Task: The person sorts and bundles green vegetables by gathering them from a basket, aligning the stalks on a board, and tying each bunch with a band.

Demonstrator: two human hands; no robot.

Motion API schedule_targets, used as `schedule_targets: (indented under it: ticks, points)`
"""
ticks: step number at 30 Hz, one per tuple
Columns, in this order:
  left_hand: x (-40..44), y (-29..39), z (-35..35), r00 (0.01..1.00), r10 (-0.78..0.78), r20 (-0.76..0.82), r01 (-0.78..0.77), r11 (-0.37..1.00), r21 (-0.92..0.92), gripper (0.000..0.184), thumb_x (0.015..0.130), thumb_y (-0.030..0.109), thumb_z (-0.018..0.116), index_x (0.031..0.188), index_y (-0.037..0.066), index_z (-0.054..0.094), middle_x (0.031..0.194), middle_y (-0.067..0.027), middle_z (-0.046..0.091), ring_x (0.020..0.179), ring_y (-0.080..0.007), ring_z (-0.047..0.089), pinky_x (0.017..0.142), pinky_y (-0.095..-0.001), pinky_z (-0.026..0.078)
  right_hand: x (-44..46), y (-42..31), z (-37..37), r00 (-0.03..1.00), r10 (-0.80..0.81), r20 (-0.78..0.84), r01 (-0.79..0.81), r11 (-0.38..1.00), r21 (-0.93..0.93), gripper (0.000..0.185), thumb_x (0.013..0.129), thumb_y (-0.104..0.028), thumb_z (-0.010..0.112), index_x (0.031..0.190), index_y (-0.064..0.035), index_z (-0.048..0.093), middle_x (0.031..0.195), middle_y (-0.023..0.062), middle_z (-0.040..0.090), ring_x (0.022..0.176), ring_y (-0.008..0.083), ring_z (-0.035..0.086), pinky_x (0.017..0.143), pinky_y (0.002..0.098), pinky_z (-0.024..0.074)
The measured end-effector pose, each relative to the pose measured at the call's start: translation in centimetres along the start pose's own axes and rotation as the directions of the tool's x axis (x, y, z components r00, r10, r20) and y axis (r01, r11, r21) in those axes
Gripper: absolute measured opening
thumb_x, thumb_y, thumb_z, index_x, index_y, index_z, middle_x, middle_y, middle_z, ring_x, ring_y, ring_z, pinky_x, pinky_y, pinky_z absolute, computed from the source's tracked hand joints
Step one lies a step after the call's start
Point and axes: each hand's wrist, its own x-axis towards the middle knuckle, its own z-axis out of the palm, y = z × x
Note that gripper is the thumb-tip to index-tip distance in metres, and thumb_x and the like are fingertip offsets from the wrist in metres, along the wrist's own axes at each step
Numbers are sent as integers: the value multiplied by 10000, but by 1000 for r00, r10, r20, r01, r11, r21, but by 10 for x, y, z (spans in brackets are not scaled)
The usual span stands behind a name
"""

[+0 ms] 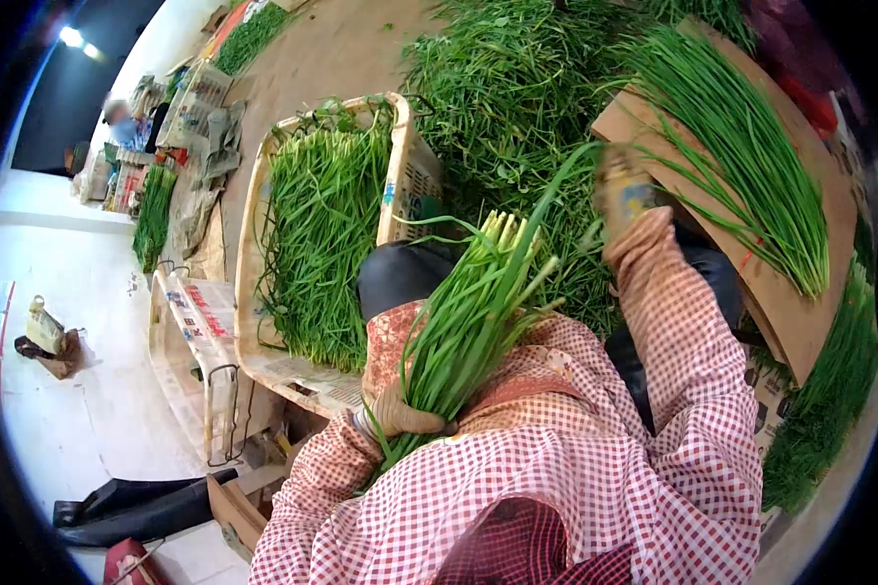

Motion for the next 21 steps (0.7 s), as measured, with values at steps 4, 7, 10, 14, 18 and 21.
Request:
schedule_targets:
  ticks: [4,7,10,14,18,21]
  points:
    - [-1,-2,11,992,113,-52,-118,986,-115,935,558,137,856,1381,29,427,1300,-108,540,1177,-206,486,1027,-349,371,-6,-45,-15,969,-184,167,220,946,-239,417,816,-313,695,1136,-87,552,789,46,592,675,165,576,598,305,483]
    - [5,10,12,999,33,9,-32,993,-114,990,564,124,853,1420,29,365,1350,-116,499,1212,-219,468,1045,-355,355,-47,-79,10,720,-177,671,519,780,-351,536,773,-370,741,1191,-94,549,800,62,608,684,186,594,611,327,489]
    - [12,17,17,995,84,59,-84,996,-12,1040,578,103,845,1457,34,294,1394,-131,467,1300,-231,423,1084,-362,327,-84,-87,40,621,257,740,369,737,-566,640,768,-415,738,1225,-42,490,991,175,649,942,299,642,795,399,506]
    - [6,8,32,991,-67,-118,65,998,-19,1033,601,82,833,1468,56,273,1348,-140,518,1247,-228,494,1052,-363,388,-88,-76,44,610,216,762,371,772,-516,570,784,-407,726,1184,-46,540,971,166,649,911,301,635,806,376,482]
    - [7,6,32,996,-17,-92,11,998,-60,1028,610,77,828,1470,59,266,1346,-153,521,1228,-225,511,1030,-370,418,-80,-33,37,487,42,872,540,770,-339,410,852,-291,664,1160,-41,559,986,153,641,913,278,627,798,371,473]
    - [17,-10,30,998,-19,-65,13,996,-86,1058,575,12,867,1452,39,275,1345,-125,528,1210,-201,521,1035,-358,413,-77,-29,47,431,203,879,361,854,-375,337,886,-213,612,1175,-48,562,1021,112,632,918,232,613,782,348,473]
